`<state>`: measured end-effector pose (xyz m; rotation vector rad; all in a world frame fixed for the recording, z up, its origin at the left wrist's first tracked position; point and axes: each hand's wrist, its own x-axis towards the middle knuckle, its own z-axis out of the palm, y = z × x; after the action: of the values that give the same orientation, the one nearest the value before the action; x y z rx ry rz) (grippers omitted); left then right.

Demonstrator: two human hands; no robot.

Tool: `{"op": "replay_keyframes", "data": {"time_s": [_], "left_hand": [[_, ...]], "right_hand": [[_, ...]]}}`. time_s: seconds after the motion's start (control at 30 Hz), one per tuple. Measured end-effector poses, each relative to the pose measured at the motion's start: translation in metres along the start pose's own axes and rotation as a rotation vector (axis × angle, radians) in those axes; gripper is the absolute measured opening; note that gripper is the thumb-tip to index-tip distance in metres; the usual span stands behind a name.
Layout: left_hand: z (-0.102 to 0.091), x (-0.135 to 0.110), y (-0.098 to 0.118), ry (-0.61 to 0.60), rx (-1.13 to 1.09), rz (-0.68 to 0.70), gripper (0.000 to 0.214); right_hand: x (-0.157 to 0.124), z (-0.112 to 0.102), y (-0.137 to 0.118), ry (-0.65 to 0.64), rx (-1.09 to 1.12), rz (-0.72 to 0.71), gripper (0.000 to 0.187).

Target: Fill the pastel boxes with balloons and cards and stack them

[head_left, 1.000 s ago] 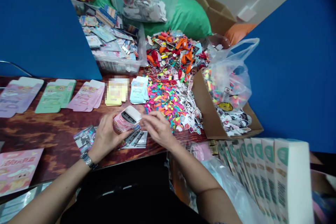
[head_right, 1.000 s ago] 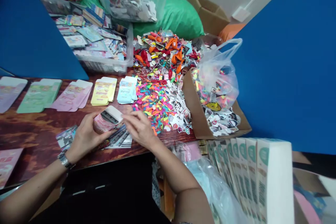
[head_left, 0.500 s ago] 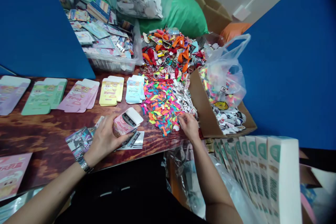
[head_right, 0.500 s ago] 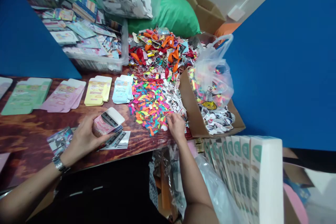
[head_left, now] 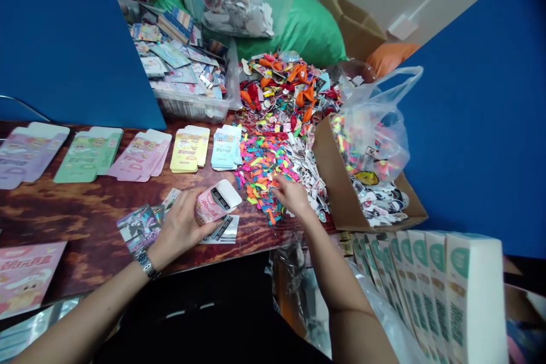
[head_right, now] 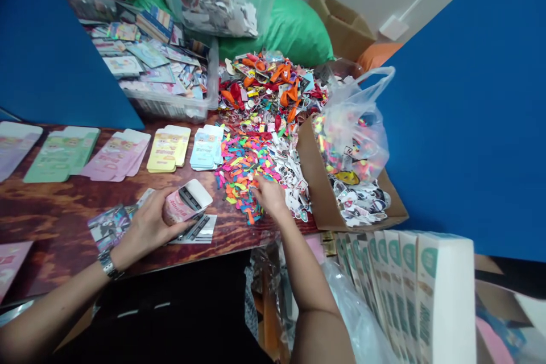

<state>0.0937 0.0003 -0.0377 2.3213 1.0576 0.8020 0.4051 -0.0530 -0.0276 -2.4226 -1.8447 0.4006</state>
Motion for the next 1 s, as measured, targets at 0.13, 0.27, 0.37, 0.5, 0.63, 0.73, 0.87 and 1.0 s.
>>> {"op": "replay_keyframes", "data": {"time_s": [0.13,0.27,0.37,0.5,0.63,0.73,0.87,1.0], "left_hand": [[0.002,0.000,-0.001,-0.015,0.021,0.015,0.067],[0.008,0.003,0.000,-0.058,0.011,-0.027,0.066],[0.017,0.009,0.003,-0.076,0.020,-0.017,0.063],[0.026,0.016,0.012,-0.093,0.101,0.022,0.059],[0.027,0.015,0.015,-0.111,0.167,0.050,0.062],[0.027,0.012,0.012,-0.100,0.156,0.043,0.061],[0.029,0.012,0.005,-0.085,0.112,0.035,0.058],[0.030,0.013,0.000,-0.055,0.028,0.030,0.059]], "right_hand": [[0.001,-0.006,-0.003,0.028,-0.029,-0.014,0.020],[-0.008,-0.031,-0.009,0.205,0.122,-0.139,0.019],[-0.017,-0.049,-0.029,0.216,0.350,-0.271,0.017],[-0.023,-0.049,-0.069,0.122,0.385,-0.449,0.016],[-0.020,-0.024,-0.095,0.150,0.121,-0.534,0.016],[-0.018,-0.011,-0.100,0.173,0.228,-0.506,0.015],[-0.019,-0.011,-0.101,0.094,0.376,-0.543,0.018],[-0.008,-0.027,-0.092,0.031,0.431,-0.660,0.022]]}}
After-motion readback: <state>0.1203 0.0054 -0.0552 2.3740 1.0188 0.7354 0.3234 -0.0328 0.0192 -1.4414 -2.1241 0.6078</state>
